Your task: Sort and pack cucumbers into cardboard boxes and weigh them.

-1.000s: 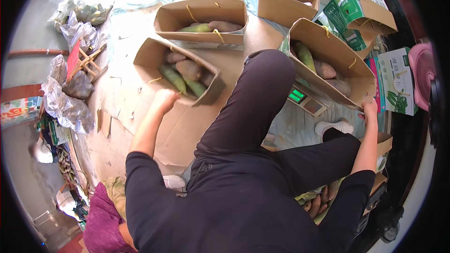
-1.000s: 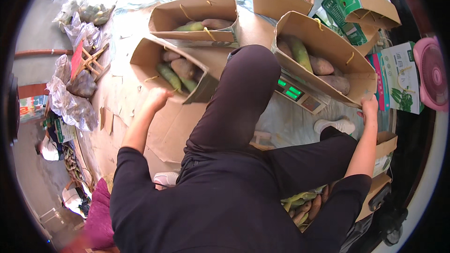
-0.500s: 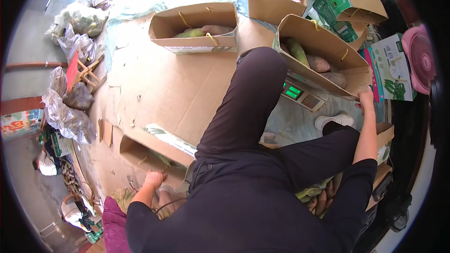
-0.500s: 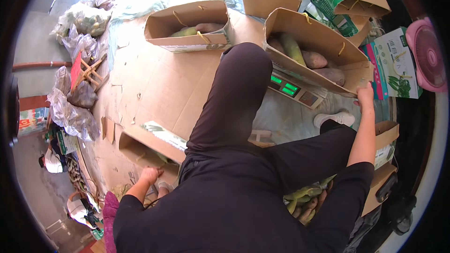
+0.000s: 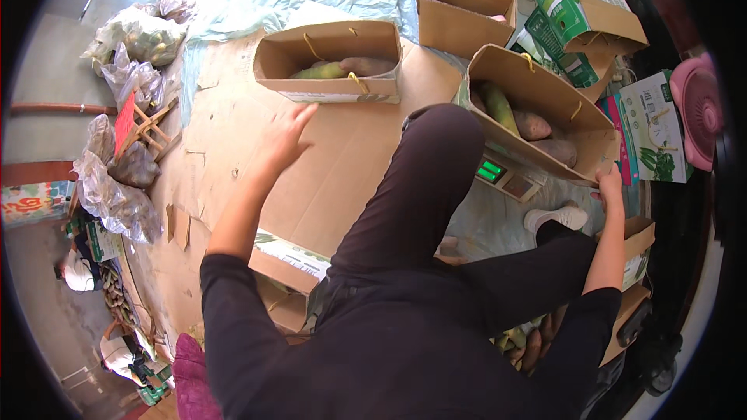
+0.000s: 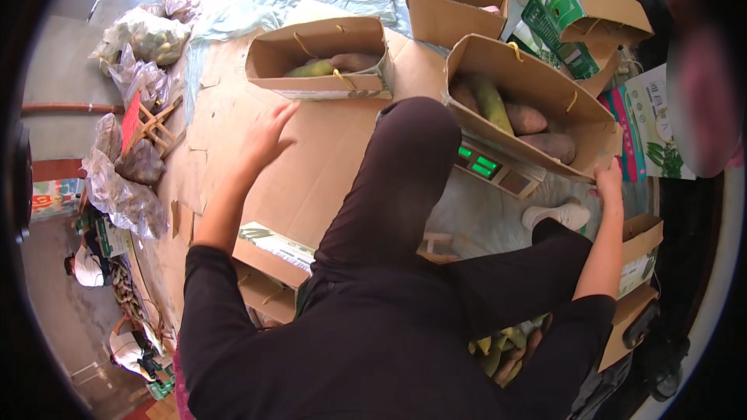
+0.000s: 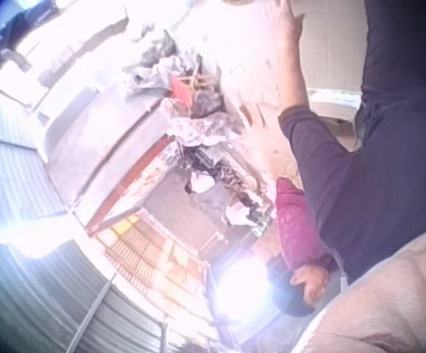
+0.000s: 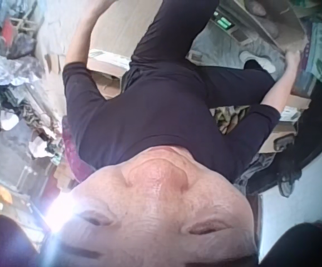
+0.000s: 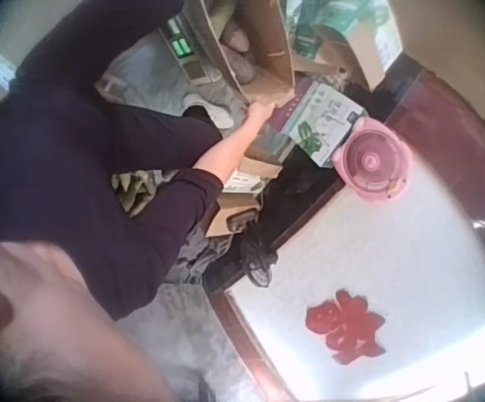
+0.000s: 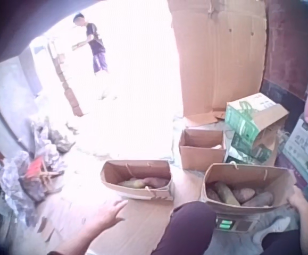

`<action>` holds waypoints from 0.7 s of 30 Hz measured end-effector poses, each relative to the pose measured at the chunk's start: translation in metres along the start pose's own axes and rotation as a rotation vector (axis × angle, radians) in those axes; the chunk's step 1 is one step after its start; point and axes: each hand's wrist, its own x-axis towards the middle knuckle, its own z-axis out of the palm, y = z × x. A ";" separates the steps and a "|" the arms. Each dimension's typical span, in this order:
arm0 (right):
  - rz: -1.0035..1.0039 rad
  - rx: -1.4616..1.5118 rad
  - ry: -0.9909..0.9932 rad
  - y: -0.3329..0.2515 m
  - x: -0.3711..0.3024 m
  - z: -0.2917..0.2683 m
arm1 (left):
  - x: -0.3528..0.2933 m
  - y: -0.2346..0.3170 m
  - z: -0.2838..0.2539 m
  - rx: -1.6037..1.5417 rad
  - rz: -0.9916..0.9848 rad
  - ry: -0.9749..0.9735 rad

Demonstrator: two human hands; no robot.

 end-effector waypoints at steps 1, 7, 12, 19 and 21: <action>-0.004 0.010 0.008 -0.001 -0.001 0.000 | 0.035 -0.003 0.008 0.066 0.073 0.072; -0.020 -0.014 0.006 -0.010 -0.006 0.005 | 0.145 -0.019 0.053 0.209 -0.010 -0.218; 0.011 -0.022 -0.015 -0.007 -0.001 0.001 | 0.151 -0.025 0.080 0.059 -0.099 -0.321; -0.014 -0.039 0.007 -0.009 0.000 0.007 | 0.055 -0.063 0.100 0.066 -0.031 -0.249; -0.012 -0.054 -0.026 -0.006 0.005 0.009 | 0.007 -0.075 0.105 -0.016 -0.017 -0.246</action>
